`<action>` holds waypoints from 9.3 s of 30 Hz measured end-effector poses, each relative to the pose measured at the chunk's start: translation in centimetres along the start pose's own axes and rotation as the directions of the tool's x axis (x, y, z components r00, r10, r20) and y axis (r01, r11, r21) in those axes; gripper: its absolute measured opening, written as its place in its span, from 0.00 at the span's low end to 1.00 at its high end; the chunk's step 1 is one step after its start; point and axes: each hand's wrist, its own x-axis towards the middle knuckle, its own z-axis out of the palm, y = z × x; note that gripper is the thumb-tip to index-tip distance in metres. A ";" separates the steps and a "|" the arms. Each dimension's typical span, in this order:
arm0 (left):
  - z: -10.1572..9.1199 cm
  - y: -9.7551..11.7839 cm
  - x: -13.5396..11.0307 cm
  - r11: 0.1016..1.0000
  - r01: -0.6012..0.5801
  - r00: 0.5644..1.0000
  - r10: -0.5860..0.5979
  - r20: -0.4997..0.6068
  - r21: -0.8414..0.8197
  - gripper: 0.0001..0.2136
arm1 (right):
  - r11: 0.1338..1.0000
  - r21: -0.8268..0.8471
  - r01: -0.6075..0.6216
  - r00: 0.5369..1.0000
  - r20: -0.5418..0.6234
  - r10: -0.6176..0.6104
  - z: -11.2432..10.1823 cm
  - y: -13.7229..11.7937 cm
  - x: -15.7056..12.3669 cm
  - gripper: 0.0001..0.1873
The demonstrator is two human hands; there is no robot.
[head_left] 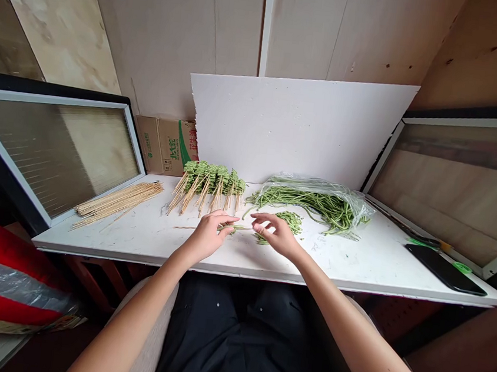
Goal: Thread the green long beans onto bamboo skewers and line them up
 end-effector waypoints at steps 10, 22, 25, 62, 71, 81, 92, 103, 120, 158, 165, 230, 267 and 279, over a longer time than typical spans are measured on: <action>0.2 1.0 0.0 0.981 0.008 1.000 -0.004 0.018 -0.194 0.11 | 0.911 -0.135 0.390 0.875 -0.252 -0.413 1.6 -4.1 -0.4 0.07; -0.2 3.1 -0.6 0.978 -0.043 0.994 0.061 0.086 -0.202 0.09 | 0.834 -0.217 0.508 0.811 -0.206 -0.548 1.4 -5.3 -0.8 0.09; -0.2 3.6 -0.7 0.972 -0.112 0.988 0.131 0.080 -0.206 0.12 | 0.854 -0.121 0.507 0.811 -0.268 -0.519 1.8 -6.1 -1.0 0.10; 1.0 -2.2 0.2 0.949 0.181 0.980 -0.151 0.130 -0.259 0.19 | 0.991 -0.099 0.093 0.996 0.024 -0.091 0.3 0.3 -0.2 0.25; 1.1 -1.0 0.1 0.937 0.181 0.976 -0.134 0.172 -0.298 0.16 | 0.939 -0.094 0.331 0.931 -0.134 -0.341 1.6 -3.0 -0.4 0.10; 0.9 -0.2 0.0 0.989 0.050 0.996 -0.038 0.085 -0.139 0.10 | 0.879 -0.201 0.433 0.885 -0.090 -0.457 1.4 -3.1 -0.4 0.10; 1.4 0.1 -0.1 0.976 -0.209 0.975 0.213 0.057 -0.068 0.11 | 0.858 -0.276 0.433 0.870 -0.123 -0.478 2.0 -3.5 -0.7 0.13; 1.0 -1.1 0.1 0.968 -0.198 0.978 0.206 0.034 -0.151 0.12 | 0.951 0.240 0.196 0.959 -0.251 -0.134 0.5 -1.8 0.2 0.18; 0.6 -3.3 0.3 0.985 0.072 0.993 -0.055 0.107 -0.155 0.10 | 0.908 -0.380 -0.179 0.981 -0.144 0.133 0.2 7.1 -0.2 0.31; 1.6 -0.3 -0.4 0.966 0.101 0.984 -0.060 0.170 -0.239 0.17 | 0.823 -0.266 0.502 0.816 -0.170 -0.552 1.2 -2.9 -0.3 0.05; 1.3 0.0 -0.4 0.968 0.074 0.970 -0.014 0.241 -0.240 0.17 | 0.773 -0.306 0.556 0.794 -0.080 -0.603 1.4 -2.8 -0.4 0.07; 2.1 -2.8 0.0 0.956 0.162 0.986 -0.144 0.088 -0.243 0.23 | 0.995 -0.101 -0.001 0.999 -0.049 -0.004 0.7 1.9 -0.1 0.28; 0.9 1.7 -0.6 0.972 -0.076 0.986 0.107 0.130 -0.224 0.17 | 0.881 -0.033 0.471 0.829 -0.323 -0.455 2.4 -5.0 -0.9 0.08; 1.1 1.1 -0.3 0.927 -0.029 0.990 0.079 0.118 -0.373 0.13 | 0.922 0.206 0.327 0.892 -0.389 -0.229 2.0 -2.5 -0.2 0.15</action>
